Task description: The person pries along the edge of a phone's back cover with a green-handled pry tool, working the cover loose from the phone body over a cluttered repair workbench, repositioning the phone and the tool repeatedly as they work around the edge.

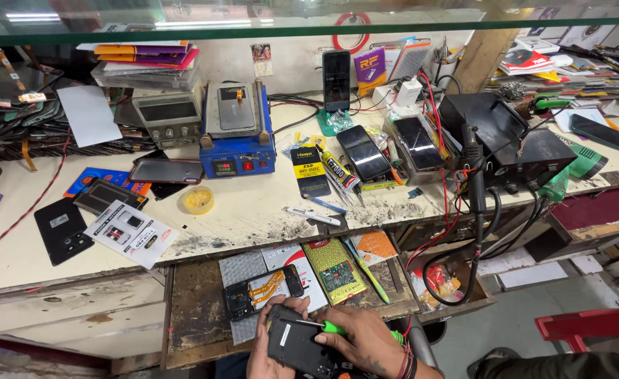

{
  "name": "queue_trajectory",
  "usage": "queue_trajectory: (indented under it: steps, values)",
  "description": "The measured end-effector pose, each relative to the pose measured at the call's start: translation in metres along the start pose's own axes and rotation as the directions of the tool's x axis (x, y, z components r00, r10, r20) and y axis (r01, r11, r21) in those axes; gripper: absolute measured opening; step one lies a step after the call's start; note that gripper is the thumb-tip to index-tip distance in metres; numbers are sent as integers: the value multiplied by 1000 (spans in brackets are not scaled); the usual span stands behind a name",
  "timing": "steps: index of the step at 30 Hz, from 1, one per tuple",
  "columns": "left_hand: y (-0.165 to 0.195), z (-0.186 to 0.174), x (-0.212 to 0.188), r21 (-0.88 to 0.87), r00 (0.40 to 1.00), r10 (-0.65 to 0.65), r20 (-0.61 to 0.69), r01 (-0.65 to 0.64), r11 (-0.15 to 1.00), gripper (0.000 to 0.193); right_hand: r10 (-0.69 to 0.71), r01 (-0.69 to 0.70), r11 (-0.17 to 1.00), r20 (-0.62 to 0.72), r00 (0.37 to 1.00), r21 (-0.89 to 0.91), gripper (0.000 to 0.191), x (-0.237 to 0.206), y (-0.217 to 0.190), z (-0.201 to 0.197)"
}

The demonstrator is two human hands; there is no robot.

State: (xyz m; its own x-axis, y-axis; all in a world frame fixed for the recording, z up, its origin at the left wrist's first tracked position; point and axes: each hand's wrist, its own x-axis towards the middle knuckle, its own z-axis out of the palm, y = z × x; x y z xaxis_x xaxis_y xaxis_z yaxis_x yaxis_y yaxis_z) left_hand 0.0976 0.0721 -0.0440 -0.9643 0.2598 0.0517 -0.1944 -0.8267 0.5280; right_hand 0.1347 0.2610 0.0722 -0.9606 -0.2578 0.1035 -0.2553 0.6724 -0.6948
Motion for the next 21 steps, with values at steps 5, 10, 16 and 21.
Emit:
queue_trajectory:
  steps: [5,10,16,21]
  values:
    - [0,0,-2,-31,998,-35,-55,33,999,68,14,-15,1000,-37,999,-24,35,-3,0,3]
    - [-5,-4,-3,-61,999,-24,-42,22,998,69,44,-46,998,-40,998,-40,35,-6,3,4]
    - [-4,-9,-1,-29,999,-44,32,45,999,70,32,-35,997,-48,998,-62,36,-8,4,8]
    - [6,-1,-2,82,990,-116,-82,123,989,73,58,-58,998,-47,997,6,32,-8,4,8]
